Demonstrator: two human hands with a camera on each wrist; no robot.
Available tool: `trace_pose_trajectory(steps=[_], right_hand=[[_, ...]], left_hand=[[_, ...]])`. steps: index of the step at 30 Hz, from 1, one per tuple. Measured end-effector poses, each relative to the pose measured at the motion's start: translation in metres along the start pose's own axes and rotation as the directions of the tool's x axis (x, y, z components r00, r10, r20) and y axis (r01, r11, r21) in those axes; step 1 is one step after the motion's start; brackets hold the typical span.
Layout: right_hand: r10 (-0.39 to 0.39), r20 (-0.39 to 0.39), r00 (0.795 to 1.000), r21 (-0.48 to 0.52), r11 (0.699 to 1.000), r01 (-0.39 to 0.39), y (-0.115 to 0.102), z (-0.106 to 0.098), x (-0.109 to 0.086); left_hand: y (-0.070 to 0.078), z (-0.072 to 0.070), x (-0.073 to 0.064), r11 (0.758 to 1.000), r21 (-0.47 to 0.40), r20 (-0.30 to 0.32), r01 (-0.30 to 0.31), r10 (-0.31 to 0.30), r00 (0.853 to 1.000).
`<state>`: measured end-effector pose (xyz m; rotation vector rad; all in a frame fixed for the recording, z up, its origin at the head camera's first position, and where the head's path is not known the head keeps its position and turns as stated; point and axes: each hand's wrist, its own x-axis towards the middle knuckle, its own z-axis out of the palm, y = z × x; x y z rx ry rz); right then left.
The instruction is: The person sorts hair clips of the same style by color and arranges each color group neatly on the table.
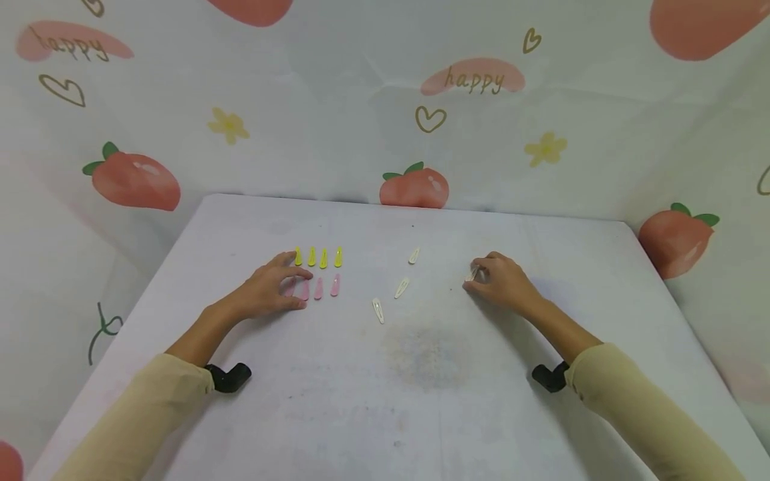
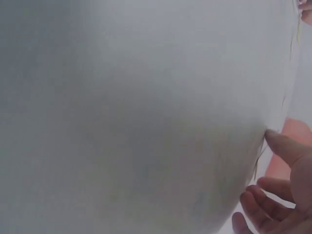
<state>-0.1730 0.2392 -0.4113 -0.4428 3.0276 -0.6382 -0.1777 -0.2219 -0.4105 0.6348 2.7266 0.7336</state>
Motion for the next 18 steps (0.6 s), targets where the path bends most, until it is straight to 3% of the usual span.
trace_pose_trajectory(steps=[7,10,14,18], right_hand=[[0.033,0.025,0.999,0.061,0.998,-0.034,0.006,-0.001,0.001],[0.021,0.030,0.999,0.058,0.998,-0.023,0.007,-0.002,0.001],[-0.004,0.027,1.000,0.058,0.998,0.003,0.009,-0.003,0.000],[-0.035,0.022,0.999,0.064,0.997,0.033,0.013,-0.003,0.000]], left_hand=[[0.007,-0.001,-0.002,1.000,-0.015,-0.030,-0.011,0.010,1.000],[0.016,0.002,0.000,0.997,0.006,-0.086,-0.077,0.077,0.993],[0.038,0.011,0.006,0.981,0.064,-0.152,-0.185,0.192,0.969],[0.063,0.027,0.014,0.959,0.104,-0.108,-0.263,0.274,0.956]])
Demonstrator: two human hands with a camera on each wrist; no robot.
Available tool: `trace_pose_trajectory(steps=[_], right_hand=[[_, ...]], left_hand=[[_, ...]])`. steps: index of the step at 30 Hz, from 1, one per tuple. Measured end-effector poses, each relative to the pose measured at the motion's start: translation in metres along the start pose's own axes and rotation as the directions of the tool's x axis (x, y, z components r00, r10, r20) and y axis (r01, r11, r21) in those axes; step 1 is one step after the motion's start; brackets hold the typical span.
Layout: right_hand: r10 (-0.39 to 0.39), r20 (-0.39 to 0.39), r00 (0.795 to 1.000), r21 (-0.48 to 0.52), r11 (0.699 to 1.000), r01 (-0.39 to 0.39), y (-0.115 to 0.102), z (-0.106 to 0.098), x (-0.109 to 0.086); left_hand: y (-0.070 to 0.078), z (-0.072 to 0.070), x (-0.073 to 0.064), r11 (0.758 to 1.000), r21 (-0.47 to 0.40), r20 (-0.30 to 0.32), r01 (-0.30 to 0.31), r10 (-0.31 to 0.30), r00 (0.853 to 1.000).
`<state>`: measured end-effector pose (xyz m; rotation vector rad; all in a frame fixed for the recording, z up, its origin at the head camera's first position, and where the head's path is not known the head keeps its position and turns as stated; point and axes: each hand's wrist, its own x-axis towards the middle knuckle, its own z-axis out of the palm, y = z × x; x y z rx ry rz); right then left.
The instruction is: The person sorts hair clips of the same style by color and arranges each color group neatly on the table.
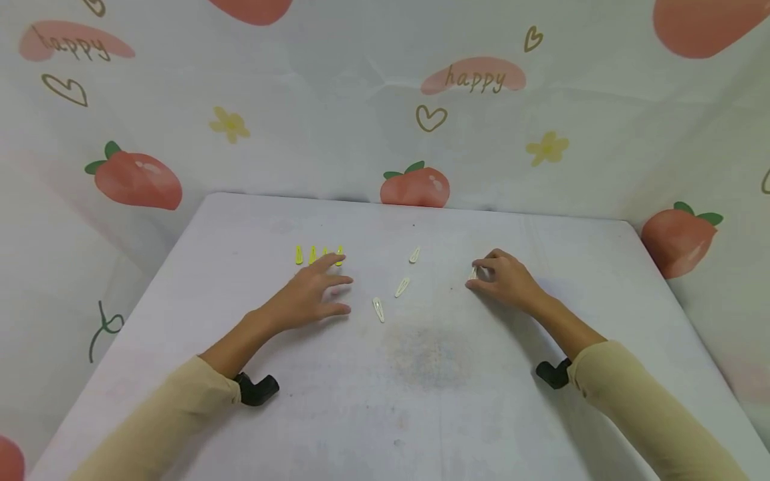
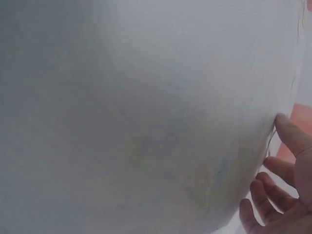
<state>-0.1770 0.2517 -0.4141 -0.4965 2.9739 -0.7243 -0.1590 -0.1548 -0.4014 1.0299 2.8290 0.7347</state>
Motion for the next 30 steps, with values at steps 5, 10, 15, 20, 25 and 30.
trace_pose_trajectory(steps=[5,10,15,20,25,30], right_hand=[[-0.025,-0.004,1.000,0.010,1.000,0.025,0.004,0.001,0.000],[-0.042,-0.007,0.999,0.013,0.999,0.042,0.005,0.003,-0.001],[-0.031,-0.005,1.000,0.006,0.999,0.031,0.004,0.001,0.000],[-0.018,-0.007,1.000,0.008,1.000,0.018,0.005,0.001,0.001],[-0.005,-0.008,1.000,0.007,1.000,0.006,0.004,0.001,0.001],[-0.001,-0.007,1.000,0.015,1.000,0.001,0.004,0.002,0.001]], left_hand=[[0.018,0.017,0.016,0.998,0.021,0.121,-0.057,0.054,0.991],[0.020,0.025,0.023,0.997,0.024,0.176,-0.075,0.069,0.982],[0.020,0.025,0.022,0.997,0.017,0.164,-0.075,0.071,0.984],[0.020,0.027,0.014,0.995,0.007,0.142,-0.103,0.101,0.985],[0.020,0.031,0.011,0.983,-0.033,0.101,-0.182,0.184,0.978],[0.021,0.034,0.015,0.983,-0.023,0.079,-0.183,0.184,0.980]])
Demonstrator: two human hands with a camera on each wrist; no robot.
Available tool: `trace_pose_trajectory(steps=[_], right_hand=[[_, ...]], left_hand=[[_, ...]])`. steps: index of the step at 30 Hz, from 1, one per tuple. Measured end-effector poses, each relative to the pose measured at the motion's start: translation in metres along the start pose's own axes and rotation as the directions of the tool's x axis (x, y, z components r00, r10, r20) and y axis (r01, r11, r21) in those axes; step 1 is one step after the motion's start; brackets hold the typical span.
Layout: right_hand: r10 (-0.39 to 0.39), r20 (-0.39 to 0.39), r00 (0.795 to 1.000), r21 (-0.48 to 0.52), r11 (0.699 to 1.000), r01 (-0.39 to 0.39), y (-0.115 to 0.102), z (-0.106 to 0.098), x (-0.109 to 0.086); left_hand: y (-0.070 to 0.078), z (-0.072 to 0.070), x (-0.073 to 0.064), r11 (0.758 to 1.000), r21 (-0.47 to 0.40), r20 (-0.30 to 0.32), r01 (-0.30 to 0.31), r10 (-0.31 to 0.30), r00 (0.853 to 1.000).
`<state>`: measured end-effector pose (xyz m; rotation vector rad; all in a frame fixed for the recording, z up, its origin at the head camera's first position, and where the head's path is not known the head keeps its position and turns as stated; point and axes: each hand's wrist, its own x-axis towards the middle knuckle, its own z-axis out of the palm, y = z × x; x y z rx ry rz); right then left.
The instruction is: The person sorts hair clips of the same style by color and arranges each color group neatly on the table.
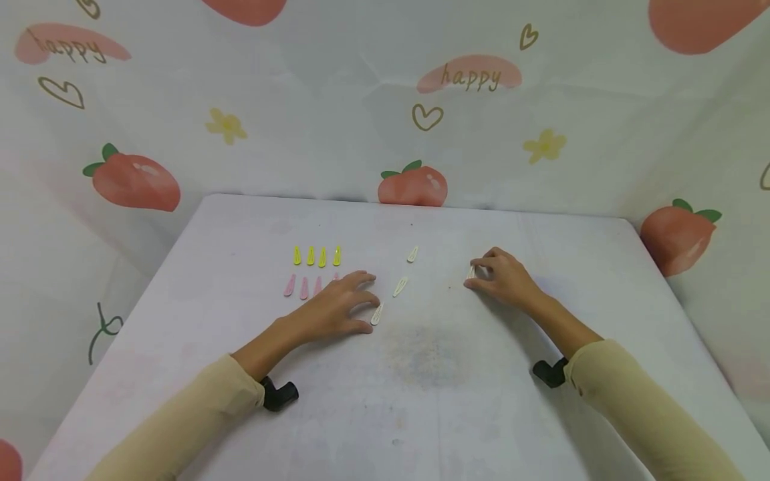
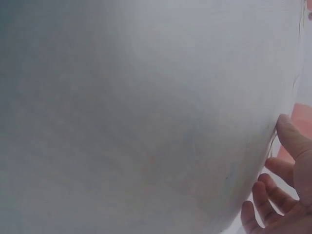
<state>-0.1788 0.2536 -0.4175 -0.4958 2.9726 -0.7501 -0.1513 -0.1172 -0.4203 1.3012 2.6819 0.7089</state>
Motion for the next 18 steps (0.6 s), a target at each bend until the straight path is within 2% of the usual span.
trace_pose_trajectory(steps=[8,13,18], right_hand=[[-0.008,-0.001,1.000,-0.001,1.000,0.008,0.000,0.002,-0.001],[-0.012,-0.009,1.000,-0.001,1.000,0.012,-0.001,0.002,0.000],[-0.010,-0.018,1.000,-0.001,1.000,0.010,-0.001,0.002,0.000]], left_hand=[[-0.003,-0.001,0.011,0.999,0.009,0.063,0.034,-0.035,0.997],[-0.007,-0.003,0.015,0.998,0.033,0.049,0.048,-0.050,0.998],[-0.013,-0.006,0.022,0.994,0.043,0.048,0.102,-0.104,0.993]])
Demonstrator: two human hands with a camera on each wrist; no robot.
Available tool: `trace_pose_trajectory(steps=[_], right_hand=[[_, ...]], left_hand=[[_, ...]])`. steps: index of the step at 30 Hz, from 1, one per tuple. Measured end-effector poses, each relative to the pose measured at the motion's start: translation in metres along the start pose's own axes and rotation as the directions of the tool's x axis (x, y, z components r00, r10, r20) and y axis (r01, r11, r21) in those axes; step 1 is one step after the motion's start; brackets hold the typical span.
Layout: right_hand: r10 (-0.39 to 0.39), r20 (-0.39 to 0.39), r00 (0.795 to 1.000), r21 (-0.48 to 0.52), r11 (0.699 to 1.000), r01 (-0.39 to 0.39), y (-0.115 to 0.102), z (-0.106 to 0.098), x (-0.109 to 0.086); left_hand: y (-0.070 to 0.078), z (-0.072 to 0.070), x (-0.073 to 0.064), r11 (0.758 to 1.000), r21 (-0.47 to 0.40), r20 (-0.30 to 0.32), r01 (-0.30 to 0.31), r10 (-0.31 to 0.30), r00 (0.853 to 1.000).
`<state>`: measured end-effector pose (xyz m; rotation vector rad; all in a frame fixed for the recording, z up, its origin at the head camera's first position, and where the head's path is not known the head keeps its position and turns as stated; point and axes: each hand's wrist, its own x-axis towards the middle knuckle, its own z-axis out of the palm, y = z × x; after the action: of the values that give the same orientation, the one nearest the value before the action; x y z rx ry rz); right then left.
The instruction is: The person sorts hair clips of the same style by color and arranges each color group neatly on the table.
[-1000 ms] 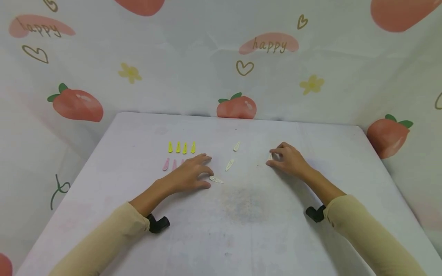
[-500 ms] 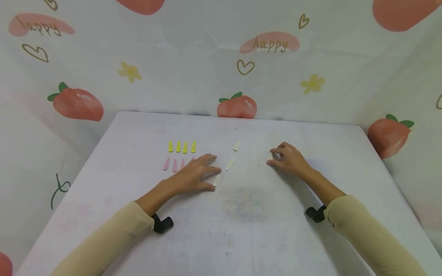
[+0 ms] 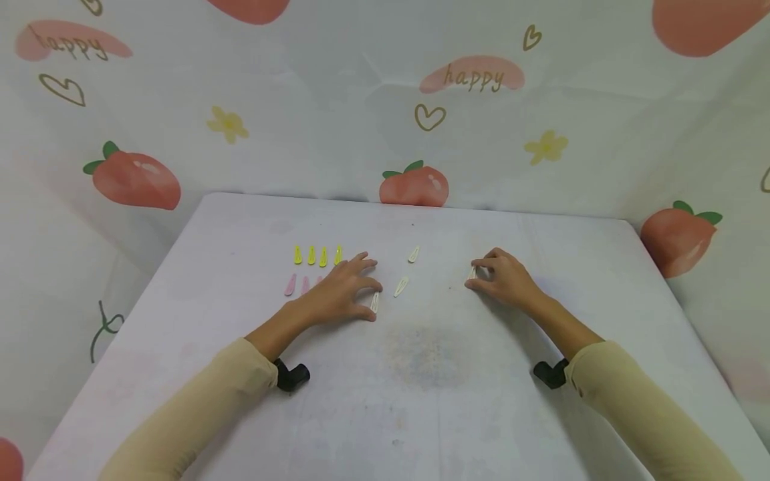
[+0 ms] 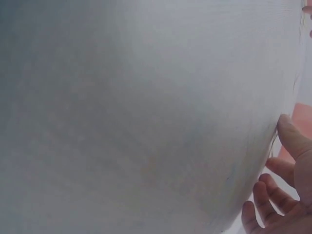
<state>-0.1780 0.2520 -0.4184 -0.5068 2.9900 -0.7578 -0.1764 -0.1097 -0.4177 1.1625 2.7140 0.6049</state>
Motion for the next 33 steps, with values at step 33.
trace_pose_trajectory(steps=[33], right_hand=[[0.024,0.013,1.000,0.013,1.000,-0.024,0.004,0.001,0.000]], left_hand=[[0.004,-0.008,0.052,1.000,0.006,0.171,0.027,-0.027,0.985]])
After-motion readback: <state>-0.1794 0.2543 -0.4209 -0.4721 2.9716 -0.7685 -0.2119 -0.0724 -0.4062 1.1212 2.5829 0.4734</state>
